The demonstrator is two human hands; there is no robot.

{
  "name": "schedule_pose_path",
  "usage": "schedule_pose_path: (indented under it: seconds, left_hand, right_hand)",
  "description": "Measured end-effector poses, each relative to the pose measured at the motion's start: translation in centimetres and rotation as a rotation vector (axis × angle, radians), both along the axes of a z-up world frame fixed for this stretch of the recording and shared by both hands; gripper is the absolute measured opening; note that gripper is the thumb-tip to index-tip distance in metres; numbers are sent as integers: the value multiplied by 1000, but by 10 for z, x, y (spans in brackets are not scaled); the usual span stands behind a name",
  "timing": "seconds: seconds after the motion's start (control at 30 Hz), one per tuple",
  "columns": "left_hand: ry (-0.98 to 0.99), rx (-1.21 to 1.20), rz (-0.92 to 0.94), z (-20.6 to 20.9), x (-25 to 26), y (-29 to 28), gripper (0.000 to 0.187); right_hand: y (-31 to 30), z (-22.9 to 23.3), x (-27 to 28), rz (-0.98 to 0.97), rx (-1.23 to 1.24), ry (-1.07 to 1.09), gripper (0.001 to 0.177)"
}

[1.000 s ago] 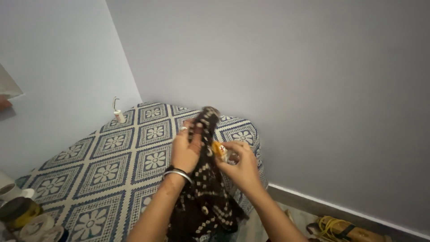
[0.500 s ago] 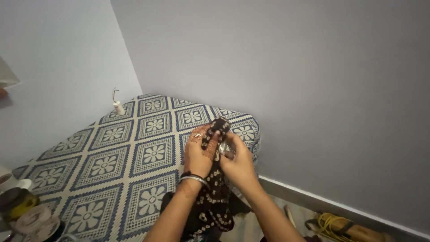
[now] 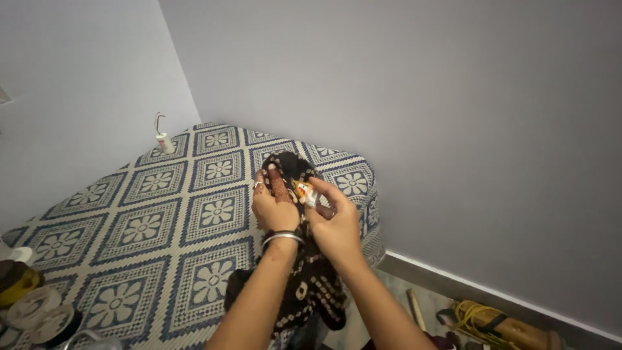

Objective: The person repeatedly picks up various small objects from the floor, wipes each with a dark patterned cloth, and places them on a patterned cushion. Items handled include a roll of tape, a metal strainer, a circular saw blade, a white plastic socket, a teacup, a padlock, and a small yellow container.

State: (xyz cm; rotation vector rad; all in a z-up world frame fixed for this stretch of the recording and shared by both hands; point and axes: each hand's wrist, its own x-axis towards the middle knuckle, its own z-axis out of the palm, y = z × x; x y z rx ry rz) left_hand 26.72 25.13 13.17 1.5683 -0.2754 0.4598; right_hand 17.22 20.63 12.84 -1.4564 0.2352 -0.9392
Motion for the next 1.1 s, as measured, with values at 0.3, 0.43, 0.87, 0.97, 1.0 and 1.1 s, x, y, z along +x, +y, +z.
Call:
schedule_pose_path:
  seconds: [0.3, 0.43, 0.87, 0.97, 1.0, 1.1]
  left_hand:
    - [-5, -230, 94, -17, 28, -31, 56]
    - [150, -311, 81, -18, 40, -32, 58]
    - [-388, 521, 271, -67, 103, -8, 55]
    - [-372, 447, 78, -51, 102, 11, 45]
    - [-270, 405, -81, -46, 102, 23, 46]
    - [241, 180, -589, -31, 97, 67, 61]
  right_hand:
    - [5, 2, 1, -130, -57, -184, 50]
    - [6, 5, -6, -176, 77, -211, 46]
    - [-22, 8, -21, 316, 515, -212, 59]
    - [-18, 1, -25, 452, 535, -166, 62]
    - [-16, -1, -25, 495, 539, -163, 63]
    - [-12, -9, -27, 517, 565, -74, 63]
